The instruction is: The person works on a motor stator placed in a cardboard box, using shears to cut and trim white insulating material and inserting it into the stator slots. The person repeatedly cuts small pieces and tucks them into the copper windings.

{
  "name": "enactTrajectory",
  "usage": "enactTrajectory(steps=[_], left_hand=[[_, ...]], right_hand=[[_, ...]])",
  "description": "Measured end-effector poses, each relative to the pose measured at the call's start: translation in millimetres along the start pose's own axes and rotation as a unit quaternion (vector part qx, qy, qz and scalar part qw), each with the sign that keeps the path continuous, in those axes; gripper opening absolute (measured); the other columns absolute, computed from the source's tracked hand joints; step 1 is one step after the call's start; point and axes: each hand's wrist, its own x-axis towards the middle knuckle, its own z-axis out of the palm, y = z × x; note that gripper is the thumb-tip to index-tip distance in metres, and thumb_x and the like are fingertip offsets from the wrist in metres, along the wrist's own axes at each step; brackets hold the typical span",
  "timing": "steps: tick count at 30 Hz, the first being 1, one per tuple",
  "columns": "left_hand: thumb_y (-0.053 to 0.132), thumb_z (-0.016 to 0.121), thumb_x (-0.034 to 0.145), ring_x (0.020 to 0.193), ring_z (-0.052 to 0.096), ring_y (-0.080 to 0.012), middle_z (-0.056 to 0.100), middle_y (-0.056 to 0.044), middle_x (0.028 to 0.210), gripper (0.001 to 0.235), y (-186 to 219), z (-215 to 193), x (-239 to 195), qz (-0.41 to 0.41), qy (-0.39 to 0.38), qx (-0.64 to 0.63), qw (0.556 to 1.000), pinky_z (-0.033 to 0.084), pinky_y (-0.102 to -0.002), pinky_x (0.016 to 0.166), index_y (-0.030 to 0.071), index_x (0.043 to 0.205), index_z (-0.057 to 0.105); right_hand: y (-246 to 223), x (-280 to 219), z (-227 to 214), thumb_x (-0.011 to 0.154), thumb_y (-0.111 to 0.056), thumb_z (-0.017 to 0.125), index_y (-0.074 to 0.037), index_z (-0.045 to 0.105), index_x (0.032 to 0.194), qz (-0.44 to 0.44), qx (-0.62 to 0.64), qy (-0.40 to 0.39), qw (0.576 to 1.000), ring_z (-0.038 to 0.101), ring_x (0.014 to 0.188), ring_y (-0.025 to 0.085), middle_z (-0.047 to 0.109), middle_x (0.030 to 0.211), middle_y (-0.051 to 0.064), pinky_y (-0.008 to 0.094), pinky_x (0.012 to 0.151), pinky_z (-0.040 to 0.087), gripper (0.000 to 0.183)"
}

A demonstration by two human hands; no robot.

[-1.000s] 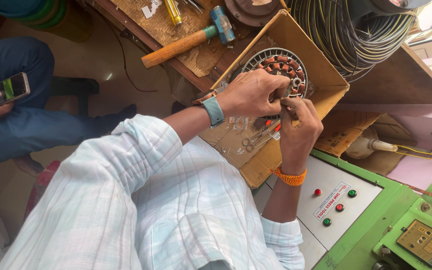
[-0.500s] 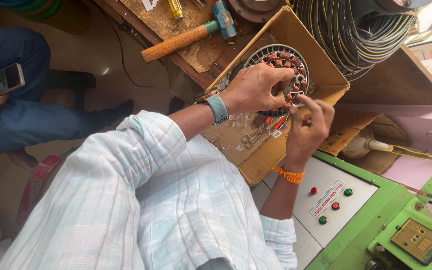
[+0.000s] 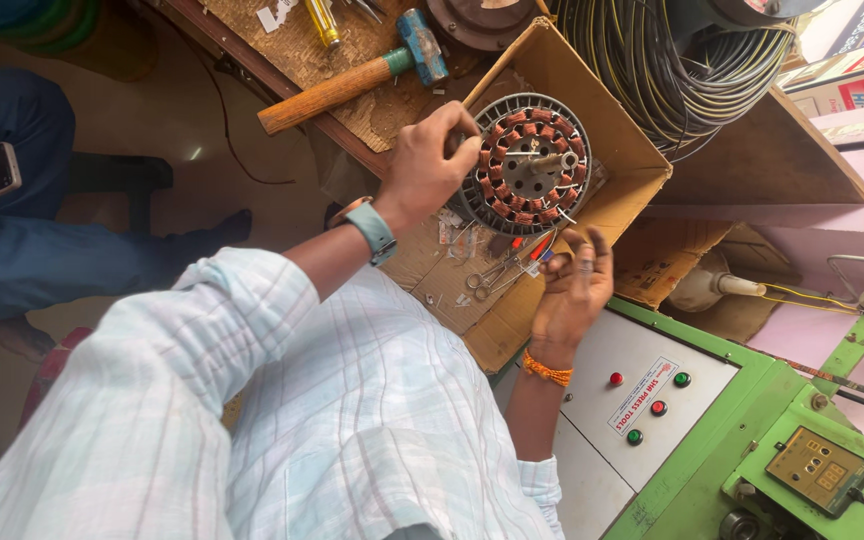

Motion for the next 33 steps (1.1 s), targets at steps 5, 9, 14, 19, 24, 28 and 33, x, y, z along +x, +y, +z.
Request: enactTrajectory(steps=[5, 9, 14, 19, 24, 28, 33], left_hand=[[0.018, 0.066, 0.092, 0.066, 0.069, -0.0207, 0.068, -0.009, 0.074, 0.012, -4, -16, -14, -0.034, -0.013, 0.041, 0.998, 0.053, -0.037, 0.064, 0.006, 0.095, 0.065], [0.02, 0.068, 0.092, 0.071, 0.071, -0.0224, 0.071, -0.009, 0.078, 0.014, 1, -20, -29, -0.024, -0.047, 0.069, 0.996, 0.055, -0.037, 0.068, 0.008, 0.099, 0.068], [0.018, 0.069, 0.089, 0.079, 0.073, -0.0179, 0.073, -0.008, 0.086, 0.019, 16, -5, -54, 0.008, -0.163, -0.027, 0.986, 0.057, -0.033, 0.073, 0.007, 0.105, 0.069], [0.023, 0.08, 0.085, 0.083, 0.07, -0.0137, 0.071, -0.005, 0.09, 0.037, 17, 10, -55, -0.01, -0.187, -0.144, 0.972, 0.058, -0.031, 0.076, 0.006, 0.115, 0.068], [0.021, 0.077, 0.088, 0.084, 0.074, -0.0115, 0.077, -0.004, 0.09, 0.021, 8, 10, -49, -0.052, -0.199, -0.169, 0.964, 0.06, -0.029, 0.075, 0.006, 0.103, 0.074], [0.019, 0.076, 0.088, 0.078, 0.076, -0.0143, 0.078, -0.008, 0.083, 0.017, 9, 5, -47, -0.041, -0.206, -0.113, 0.971, 0.059, -0.029, 0.072, 0.004, 0.093, 0.073], [0.018, 0.078, 0.083, 0.081, 0.075, -0.0255, 0.077, -0.01, 0.086, 0.014, 22, -4, -42, 0.027, -0.205, -0.023, 0.978, 0.056, -0.037, 0.073, 0.006, 0.09, 0.075]], right_hand=[[17, 0, 14, 0.107, -0.013, 0.068, 0.002, 0.065, 0.122, -0.037, -0.054, -0.018, 0.998, 0.055, 0.078, 0.006, 0.06, 0.1, 0.004, 0.024, 0.069, 0.051, 0.022], [17, -4, 23, 0.1, -0.01, 0.068, 0.001, 0.066, 0.106, -0.07, -0.065, -0.031, 0.995, 0.056, 0.075, 0.005, 0.065, 0.113, 0.001, 0.025, 0.067, 0.054, 0.013], [12, -15, 35, 0.104, -0.011, 0.065, 0.002, 0.068, 0.109, -0.158, -0.196, -0.075, 0.965, 0.061, 0.074, 0.008, 0.073, 0.108, 0.008, 0.023, 0.068, 0.052, 0.015], [-4, -18, 46, 0.101, -0.009, 0.072, 0.002, 0.074, 0.109, -0.239, -0.399, -0.113, 0.878, 0.067, 0.084, 0.013, 0.071, 0.096, 0.008, 0.026, 0.075, 0.054, 0.014], [-23, -18, 60, 0.095, -0.007, 0.076, 0.002, 0.075, 0.105, -0.24, -0.478, -0.156, 0.831, 0.07, 0.081, 0.014, 0.073, 0.095, 0.009, 0.027, 0.074, 0.055, 0.013], [-28, -18, 61, 0.093, -0.006, 0.077, 0.002, 0.075, 0.106, -0.221, -0.485, -0.178, 0.827, 0.069, 0.081, 0.014, 0.073, 0.095, 0.008, 0.026, 0.074, 0.054, 0.015], [-14, -17, 47, 0.091, -0.002, 0.079, 0.003, 0.074, 0.108, -0.216, -0.398, -0.167, 0.876, 0.065, 0.087, 0.012, 0.07, 0.1, 0.008, 0.024, 0.077, 0.052, 0.018]])
